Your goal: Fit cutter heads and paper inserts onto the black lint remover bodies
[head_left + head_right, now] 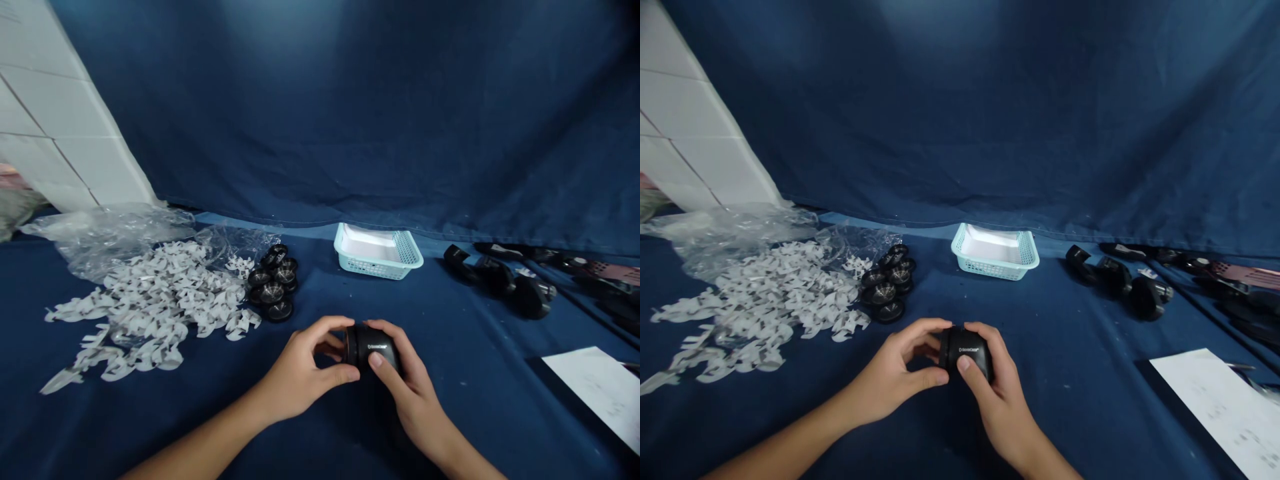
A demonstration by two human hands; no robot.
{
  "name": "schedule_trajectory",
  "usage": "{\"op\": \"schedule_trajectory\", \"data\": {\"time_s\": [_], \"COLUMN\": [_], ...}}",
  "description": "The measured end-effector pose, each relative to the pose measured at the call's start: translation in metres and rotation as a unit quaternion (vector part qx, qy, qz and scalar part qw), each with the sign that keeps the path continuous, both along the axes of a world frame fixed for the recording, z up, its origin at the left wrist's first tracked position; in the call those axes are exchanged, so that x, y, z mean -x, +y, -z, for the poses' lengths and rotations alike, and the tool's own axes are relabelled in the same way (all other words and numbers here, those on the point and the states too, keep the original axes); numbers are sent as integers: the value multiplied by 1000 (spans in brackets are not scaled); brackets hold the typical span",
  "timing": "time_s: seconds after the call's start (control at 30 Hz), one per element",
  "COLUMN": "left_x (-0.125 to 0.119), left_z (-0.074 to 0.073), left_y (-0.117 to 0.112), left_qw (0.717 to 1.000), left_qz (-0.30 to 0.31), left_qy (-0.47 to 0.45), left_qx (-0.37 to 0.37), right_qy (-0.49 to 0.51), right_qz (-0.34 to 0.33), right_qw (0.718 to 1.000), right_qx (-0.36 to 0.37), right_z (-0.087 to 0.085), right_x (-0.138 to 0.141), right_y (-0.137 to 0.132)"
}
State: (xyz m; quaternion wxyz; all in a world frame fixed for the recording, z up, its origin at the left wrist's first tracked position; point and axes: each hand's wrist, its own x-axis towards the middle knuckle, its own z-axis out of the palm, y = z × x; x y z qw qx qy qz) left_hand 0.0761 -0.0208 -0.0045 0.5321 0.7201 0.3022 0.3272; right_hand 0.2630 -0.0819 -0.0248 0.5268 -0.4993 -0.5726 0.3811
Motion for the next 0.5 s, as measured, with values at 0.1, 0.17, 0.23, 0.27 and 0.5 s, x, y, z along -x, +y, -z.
{"op": "schedule_trajectory", "data": {"time_s": [0.1, 0.17, 0.23, 0.27, 0.5], "left_x": [0, -1, -1, -1, -1], "left_z": [1, 2, 3, 3, 3], "left_y": [0, -1, -1, -1, -2], "left_qw": [999, 998, 995, 993, 985], "left_qz": [-12, -18, -25, -29, -37], "left_qy": [12, 13, 13, 15, 26], "left_qx": [-36, -64, -94, -110, -167], "right_qy": [21, 35, 46, 50, 61], "right_qz": [8, 9, 7, 7, 21], "right_qw": [1000, 999, 998, 998, 996], "right_qx": [22, 35, 42, 44, 66], "right_z": [-1, -1, -2, -2, -6], "right_x": [1, 2, 2, 2, 2], "right_y": [1, 2, 3, 4, 6]}}
